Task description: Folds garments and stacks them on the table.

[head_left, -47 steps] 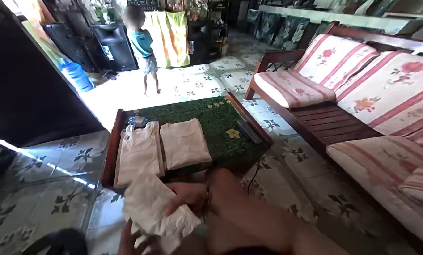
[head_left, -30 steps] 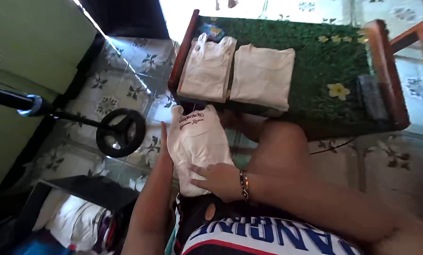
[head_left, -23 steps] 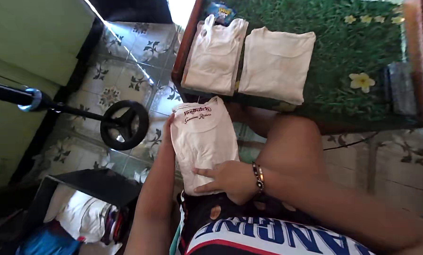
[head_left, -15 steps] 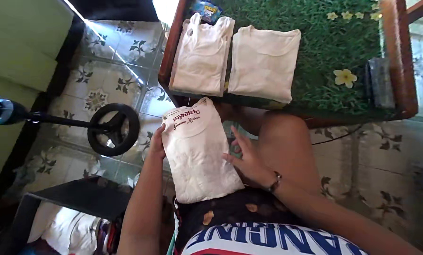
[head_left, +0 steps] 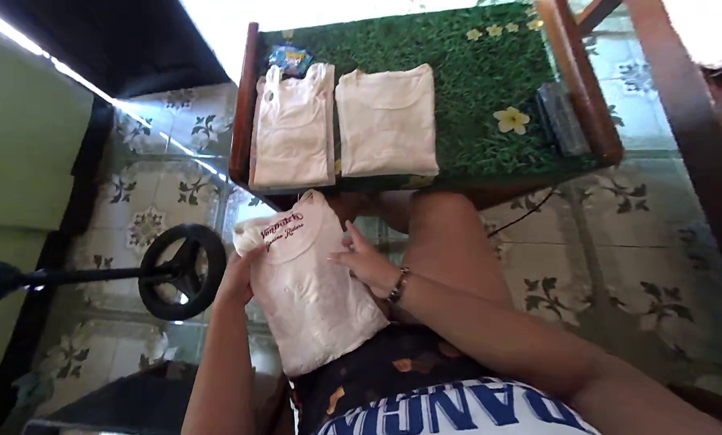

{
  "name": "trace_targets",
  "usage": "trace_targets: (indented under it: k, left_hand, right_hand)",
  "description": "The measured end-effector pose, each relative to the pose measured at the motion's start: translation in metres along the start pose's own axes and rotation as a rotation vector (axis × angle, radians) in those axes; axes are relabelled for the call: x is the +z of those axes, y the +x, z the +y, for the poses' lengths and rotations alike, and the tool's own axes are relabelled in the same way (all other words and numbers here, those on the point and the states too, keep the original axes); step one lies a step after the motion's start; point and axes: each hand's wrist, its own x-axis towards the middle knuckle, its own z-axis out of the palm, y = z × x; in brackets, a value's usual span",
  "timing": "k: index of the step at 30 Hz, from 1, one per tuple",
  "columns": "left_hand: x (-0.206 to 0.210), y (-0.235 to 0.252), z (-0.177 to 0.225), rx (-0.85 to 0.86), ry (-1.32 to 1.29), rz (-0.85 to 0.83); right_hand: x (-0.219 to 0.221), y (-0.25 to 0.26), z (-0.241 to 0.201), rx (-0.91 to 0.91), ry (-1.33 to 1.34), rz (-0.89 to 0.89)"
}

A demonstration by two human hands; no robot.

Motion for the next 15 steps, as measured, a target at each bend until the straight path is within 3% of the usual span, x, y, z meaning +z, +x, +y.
trace_targets:
  k: [4,7,9,10,13,15]
  left_hand:
    - [0.004,0.003,-0.002,-0.020,0.189,-0.016]
    - [0.006,0.002,0.004,0.057,0.672,0.258]
    - [0.012,-0.012,0.019,0.325,0.923,0.351]
    - [0.019,-0.022,0.028,0.492,1.027,0.309]
    - [0.052,-0.051,0.056,0.927,1.375,-0.043]
    - [0.070,-0.058,0.071,1.110,1.576,-0.152]
  right_hand:
    - [0.004,0.043,-0.001,0.104,0.089,0.085]
    - [0.000,0.053,-0.005,0.068,0.025,0.040]
    - [-0.001,0.051,-0.013,-0.002,-0.014,-0.012]
    - [-0.001,0.048,-0.020,-0.076,-0.045,-0.032]
    - [0.008,0.036,-0.038,-0.451,-0.361,-0.123]
    - [0.017,0.035,-0.045,-0.630,-0.627,-0.181]
